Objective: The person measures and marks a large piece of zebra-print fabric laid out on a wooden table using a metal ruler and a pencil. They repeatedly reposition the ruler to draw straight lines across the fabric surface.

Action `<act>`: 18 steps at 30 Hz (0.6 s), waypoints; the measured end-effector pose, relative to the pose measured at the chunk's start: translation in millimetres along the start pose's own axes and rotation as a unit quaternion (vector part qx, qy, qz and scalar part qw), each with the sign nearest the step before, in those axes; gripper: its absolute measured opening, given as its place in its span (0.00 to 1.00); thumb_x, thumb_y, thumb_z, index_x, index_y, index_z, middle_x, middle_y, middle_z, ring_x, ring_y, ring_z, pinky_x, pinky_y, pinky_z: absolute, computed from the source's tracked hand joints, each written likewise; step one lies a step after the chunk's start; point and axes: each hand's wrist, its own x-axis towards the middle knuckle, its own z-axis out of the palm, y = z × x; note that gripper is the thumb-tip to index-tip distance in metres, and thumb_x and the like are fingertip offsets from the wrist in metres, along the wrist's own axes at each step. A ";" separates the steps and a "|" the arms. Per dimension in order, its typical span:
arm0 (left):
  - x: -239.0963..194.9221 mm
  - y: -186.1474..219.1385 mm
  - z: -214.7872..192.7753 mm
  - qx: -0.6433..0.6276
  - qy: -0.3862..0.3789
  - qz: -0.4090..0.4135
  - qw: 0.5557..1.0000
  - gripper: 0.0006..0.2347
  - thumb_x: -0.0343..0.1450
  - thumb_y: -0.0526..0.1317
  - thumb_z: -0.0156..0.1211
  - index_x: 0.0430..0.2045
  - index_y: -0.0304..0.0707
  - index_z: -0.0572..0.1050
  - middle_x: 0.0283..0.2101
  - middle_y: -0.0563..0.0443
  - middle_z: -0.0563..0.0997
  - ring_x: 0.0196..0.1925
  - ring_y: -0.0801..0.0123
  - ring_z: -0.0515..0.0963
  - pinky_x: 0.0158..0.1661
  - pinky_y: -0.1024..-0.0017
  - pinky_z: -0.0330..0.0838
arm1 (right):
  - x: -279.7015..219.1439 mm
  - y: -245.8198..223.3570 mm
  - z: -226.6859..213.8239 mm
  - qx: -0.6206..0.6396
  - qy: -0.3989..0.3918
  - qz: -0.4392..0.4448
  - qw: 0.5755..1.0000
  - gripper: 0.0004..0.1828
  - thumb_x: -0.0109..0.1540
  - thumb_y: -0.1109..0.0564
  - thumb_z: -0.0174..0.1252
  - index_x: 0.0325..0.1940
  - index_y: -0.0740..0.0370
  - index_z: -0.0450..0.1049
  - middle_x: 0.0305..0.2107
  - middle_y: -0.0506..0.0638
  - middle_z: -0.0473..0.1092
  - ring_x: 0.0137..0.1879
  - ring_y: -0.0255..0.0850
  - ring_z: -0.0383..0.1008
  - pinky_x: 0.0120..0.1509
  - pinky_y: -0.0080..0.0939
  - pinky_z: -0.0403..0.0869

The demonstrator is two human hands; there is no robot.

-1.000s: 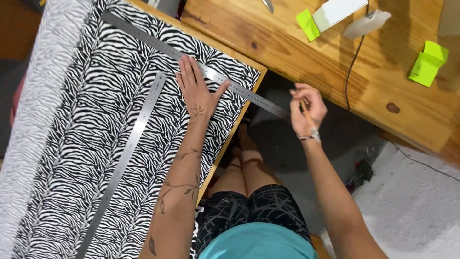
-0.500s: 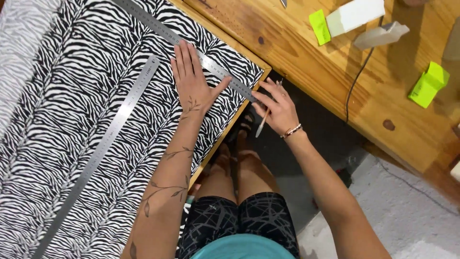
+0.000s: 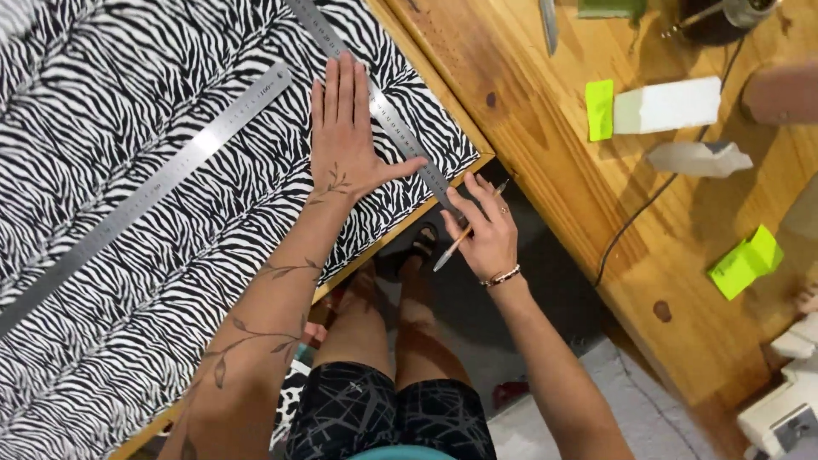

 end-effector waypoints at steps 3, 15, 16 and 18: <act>-1.1 -0.1 2.3 -0.009 0.024 0.010 1.000 0.62 0.63 0.89 0.38 0.74 0.28 0.38 0.78 0.37 0.37 0.80 0.51 0.34 0.75 0.55 0.27 | 1.8 -0.2 -0.6 0.008 0.013 -0.016 1.000 0.18 0.61 0.62 0.70 0.54 0.60 0.76 0.61 0.57 0.67 0.64 0.57 0.73 0.65 0.54 0.76; 0.3 -0.2 -1.6 -0.009 0.010 0.008 1.000 0.62 0.61 0.90 0.34 0.74 0.28 0.38 0.78 0.38 0.37 0.79 0.52 0.34 0.75 0.56 0.27 | 8.0 -5.4 -4.7 0.020 0.000 -0.014 1.000 0.14 0.63 0.62 0.66 0.53 0.64 0.76 0.59 0.60 0.67 0.63 0.56 0.73 0.68 0.58 0.73; 0.1 0.0 -0.9 -0.009 0.010 0.005 1.000 0.62 0.61 0.90 0.34 0.74 0.28 0.38 0.78 0.38 0.37 0.79 0.52 0.34 0.75 0.56 0.27 | 8.0 -5.4 -5.0 0.021 -0.001 -0.016 1.000 0.14 0.63 0.62 0.66 0.53 0.64 0.76 0.59 0.60 0.67 0.63 0.56 0.73 0.68 0.58 0.73; 0.3 0.4 -0.4 -0.021 0.002 0.001 1.000 0.62 0.60 0.89 0.33 0.74 0.29 0.37 0.78 0.39 0.36 0.79 0.53 0.32 0.75 0.57 0.26 | 8.5 -5.9 -5.9 0.021 0.003 -0.016 1.000 0.14 0.64 0.62 0.66 0.53 0.64 0.76 0.59 0.60 0.67 0.62 0.57 0.73 0.67 0.58 0.72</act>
